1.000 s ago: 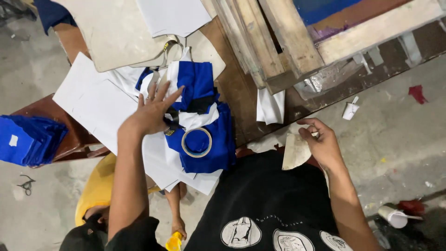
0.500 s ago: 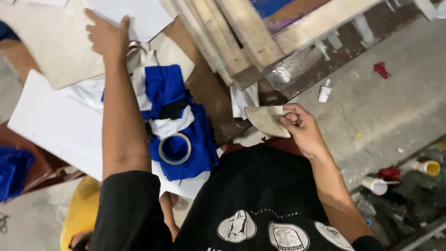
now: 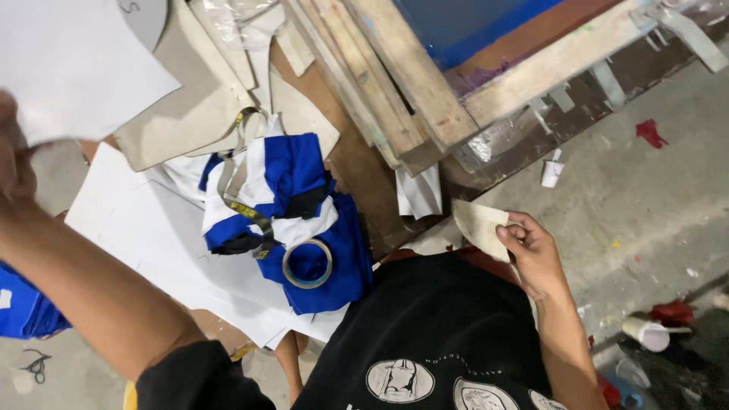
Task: Cutting and organizing fabric pieces for garment production using paper patterns.
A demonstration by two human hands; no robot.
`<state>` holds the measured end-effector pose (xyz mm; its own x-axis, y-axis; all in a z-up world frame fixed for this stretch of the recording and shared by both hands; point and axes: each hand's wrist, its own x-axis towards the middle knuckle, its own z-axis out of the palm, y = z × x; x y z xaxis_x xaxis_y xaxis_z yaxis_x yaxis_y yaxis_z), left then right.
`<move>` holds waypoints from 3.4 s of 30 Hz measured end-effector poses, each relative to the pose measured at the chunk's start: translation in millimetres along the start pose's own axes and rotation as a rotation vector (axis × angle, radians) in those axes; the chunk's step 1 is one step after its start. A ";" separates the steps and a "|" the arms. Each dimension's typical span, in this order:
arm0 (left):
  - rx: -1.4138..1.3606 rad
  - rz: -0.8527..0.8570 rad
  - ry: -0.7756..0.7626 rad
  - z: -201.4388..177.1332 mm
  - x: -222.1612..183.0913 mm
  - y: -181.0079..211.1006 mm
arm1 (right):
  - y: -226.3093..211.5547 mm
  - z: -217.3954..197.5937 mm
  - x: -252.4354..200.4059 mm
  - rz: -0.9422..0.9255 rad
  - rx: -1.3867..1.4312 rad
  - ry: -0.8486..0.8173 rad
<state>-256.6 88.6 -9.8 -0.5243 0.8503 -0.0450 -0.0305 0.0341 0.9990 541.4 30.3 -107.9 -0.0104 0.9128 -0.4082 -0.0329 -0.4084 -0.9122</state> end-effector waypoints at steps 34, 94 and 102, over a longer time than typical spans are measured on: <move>0.310 0.014 -0.287 423.1 -370.7 -27.8 | -18.6 -3.1 21.0 0.462 -0.127 -0.200; 0.199 -0.393 -0.719 1505.9 -685.1 -33.1 | -175.9 -1057.6 184.9 0.009 0.178 -0.180; 0.084 -0.274 -0.364 1528.8 -767.9 -110.6 | -166.3 -1117.1 243.4 -0.011 0.004 -0.580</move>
<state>1450.3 234.7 -73.3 -0.1727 0.9326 -0.3170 -0.0497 0.3131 0.9484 1660.7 316.0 -93.9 -0.5559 0.7706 -0.3118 -0.0402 -0.3995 -0.9158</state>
